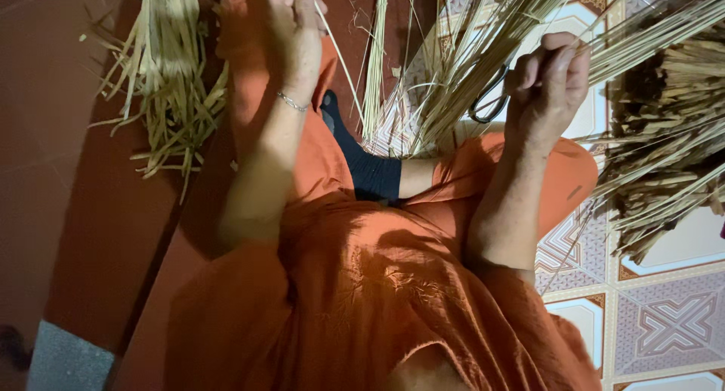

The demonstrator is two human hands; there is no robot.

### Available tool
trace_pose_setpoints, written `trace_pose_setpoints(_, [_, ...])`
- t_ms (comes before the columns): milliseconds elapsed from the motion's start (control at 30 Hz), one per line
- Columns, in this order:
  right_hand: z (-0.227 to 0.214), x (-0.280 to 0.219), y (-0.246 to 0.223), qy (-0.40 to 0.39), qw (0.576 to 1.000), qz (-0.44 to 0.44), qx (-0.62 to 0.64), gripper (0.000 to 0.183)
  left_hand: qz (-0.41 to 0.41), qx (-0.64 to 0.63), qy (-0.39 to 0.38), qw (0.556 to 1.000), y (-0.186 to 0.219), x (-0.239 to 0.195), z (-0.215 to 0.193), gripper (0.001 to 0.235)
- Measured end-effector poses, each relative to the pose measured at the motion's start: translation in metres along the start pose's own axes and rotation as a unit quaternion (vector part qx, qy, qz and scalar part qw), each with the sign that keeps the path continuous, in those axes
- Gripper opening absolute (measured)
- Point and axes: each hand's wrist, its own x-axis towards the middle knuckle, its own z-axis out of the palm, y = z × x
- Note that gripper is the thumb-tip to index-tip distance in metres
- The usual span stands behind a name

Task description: The person sits on a tiled floor and weaves dried straw strips into a basket. They repeatedly separate, align, and interlace the straw strands by hand, occasionally using scissors to trim excess material. Bundles of straw and a partially completed basket are visible nearby.

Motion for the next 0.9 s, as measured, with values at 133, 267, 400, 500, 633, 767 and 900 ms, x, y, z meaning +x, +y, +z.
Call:
trace_pose_setpoints(133, [-0.002, -0.001, 0.003, 0.001, 1.0, 0.011, 0.0, 0.022, -0.054, 0.005, -0.126, 0.991, 0.001, -0.02, 0.016, 0.007])
trace_pose_setpoints(267, [-0.021, 0.001, -0.01, 0.036, 0.999, -0.026, 0.013, 0.022, -0.096, 0.057, -0.234, 0.966, -0.02, -0.049, 0.035, 0.01])
trace_pose_setpoints(400, [-0.036, 0.004, -0.022, 0.042, 0.996, -0.073, 0.001, 0.02, -0.05, 0.208, -0.309, 0.927, -0.064, -0.063, 0.051, 0.011])
trace_pose_setpoints(500, [-0.036, 0.006, -0.021, 0.051, 0.996, -0.071, 0.009, 0.021, -0.071, 0.311, -0.345, 0.883, -0.091, -0.075, 0.055, 0.012])
trace_pose_setpoints(633, [-0.032, 0.006, -0.016, 0.057, 0.997, -0.06, 0.014, 0.022, -0.065, 0.343, -0.291, 0.891, -0.105, -0.068, 0.049, 0.011])
trace_pose_setpoints(767, [-0.025, 0.009, -0.013, 0.056, 0.997, -0.049, 0.022, 0.022, -0.095, 0.402, -0.261, 0.872, -0.102, -0.047, 0.039, 0.024])
trace_pose_setpoints(900, [-0.021, 0.009, -0.011, 0.068, 0.997, -0.045, 0.007, 0.022, -0.125, 0.464, -0.257, 0.839, -0.119, -0.037, 0.044, 0.032])
